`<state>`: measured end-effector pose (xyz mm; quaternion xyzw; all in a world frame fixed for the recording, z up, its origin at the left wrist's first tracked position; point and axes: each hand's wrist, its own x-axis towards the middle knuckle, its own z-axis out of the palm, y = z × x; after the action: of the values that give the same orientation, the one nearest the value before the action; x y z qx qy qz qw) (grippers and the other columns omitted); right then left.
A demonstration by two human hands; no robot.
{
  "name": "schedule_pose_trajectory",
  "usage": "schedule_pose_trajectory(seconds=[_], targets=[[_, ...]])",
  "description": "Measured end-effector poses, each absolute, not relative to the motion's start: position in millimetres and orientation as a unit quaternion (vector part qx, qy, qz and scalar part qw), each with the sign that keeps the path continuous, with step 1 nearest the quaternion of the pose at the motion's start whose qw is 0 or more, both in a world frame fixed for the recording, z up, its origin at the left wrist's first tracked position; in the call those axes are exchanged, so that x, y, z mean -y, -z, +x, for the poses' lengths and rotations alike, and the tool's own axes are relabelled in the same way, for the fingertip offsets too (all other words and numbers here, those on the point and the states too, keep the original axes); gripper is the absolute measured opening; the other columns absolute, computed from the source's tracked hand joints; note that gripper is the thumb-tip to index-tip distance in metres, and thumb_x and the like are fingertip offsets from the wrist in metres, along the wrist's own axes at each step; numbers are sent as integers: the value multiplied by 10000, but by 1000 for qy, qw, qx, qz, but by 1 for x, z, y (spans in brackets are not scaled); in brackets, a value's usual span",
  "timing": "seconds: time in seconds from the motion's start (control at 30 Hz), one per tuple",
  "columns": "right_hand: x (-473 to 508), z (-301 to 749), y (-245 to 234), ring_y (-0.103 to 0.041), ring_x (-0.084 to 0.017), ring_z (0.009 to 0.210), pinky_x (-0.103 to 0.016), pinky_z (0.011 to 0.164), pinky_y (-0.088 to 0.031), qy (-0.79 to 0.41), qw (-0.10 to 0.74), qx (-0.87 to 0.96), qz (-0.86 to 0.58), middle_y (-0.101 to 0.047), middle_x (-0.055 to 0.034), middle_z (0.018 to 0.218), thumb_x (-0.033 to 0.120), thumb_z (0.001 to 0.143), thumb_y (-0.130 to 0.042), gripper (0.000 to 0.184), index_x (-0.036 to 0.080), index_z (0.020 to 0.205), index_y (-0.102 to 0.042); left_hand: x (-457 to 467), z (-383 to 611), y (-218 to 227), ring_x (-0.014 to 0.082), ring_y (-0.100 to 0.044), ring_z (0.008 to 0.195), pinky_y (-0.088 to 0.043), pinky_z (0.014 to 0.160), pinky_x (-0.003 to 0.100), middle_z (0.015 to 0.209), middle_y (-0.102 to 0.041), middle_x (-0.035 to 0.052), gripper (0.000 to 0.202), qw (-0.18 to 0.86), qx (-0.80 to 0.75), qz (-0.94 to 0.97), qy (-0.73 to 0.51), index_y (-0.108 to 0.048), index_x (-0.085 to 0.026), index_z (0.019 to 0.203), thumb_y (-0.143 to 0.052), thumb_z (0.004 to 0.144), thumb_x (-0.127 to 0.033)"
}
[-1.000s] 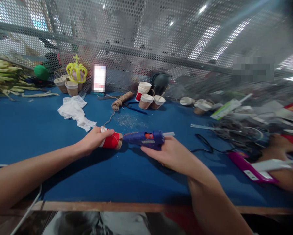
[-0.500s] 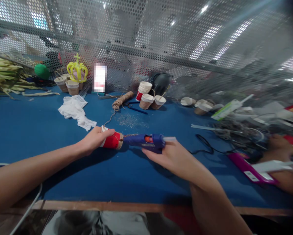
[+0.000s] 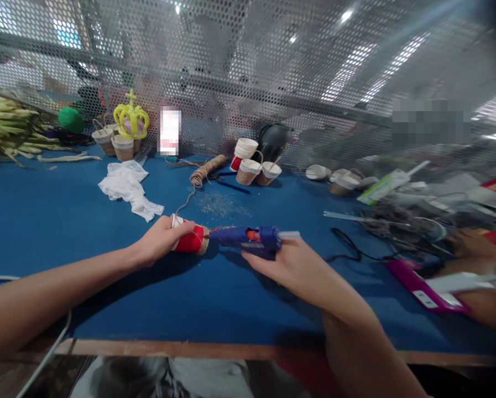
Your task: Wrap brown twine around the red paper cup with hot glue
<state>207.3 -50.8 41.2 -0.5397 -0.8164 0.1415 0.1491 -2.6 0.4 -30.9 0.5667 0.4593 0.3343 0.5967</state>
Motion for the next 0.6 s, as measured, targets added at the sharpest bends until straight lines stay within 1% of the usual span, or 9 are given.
schedule_pose_trajectory(seconds=[0.17,0.3,0.47,0.6], targets=[[50,208,-39,-441,-117,479,-245,502,-354,-131,143,814,-547,-498,22,500,277,759,-461,215,195,566,-505,0,-2,32,176,-572,597,-399,545,264,673,-678,71,370,589,-461,571,-339,-679,-103,776,-532,713,-437],[49,209,-39,-440,-118,469,-251,506,-361,-124,145,809,-556,-500,22,487,286,759,-468,220,194,566,-522,1,-3,31,169,-541,574,-372,511,252,641,-660,59,373,560,-468,594,-336,-680,-103,763,-526,713,-440],[48,207,-42,-528,-150,551,-254,545,-405,-142,144,793,-575,-590,-8,566,288,750,-496,187,176,689,-632,3,-3,29,118,-439,502,-298,478,228,572,-587,23,379,545,-473,613,-322,-652,-101,712,-494,738,-444],[48,205,-43,-552,-160,567,-243,508,-409,-161,163,782,-579,-604,-4,561,297,736,-523,180,179,735,-659,2,-3,30,98,-374,479,-258,470,221,519,-507,-13,377,543,-480,610,-320,-627,-102,689,-492,738,-451]])
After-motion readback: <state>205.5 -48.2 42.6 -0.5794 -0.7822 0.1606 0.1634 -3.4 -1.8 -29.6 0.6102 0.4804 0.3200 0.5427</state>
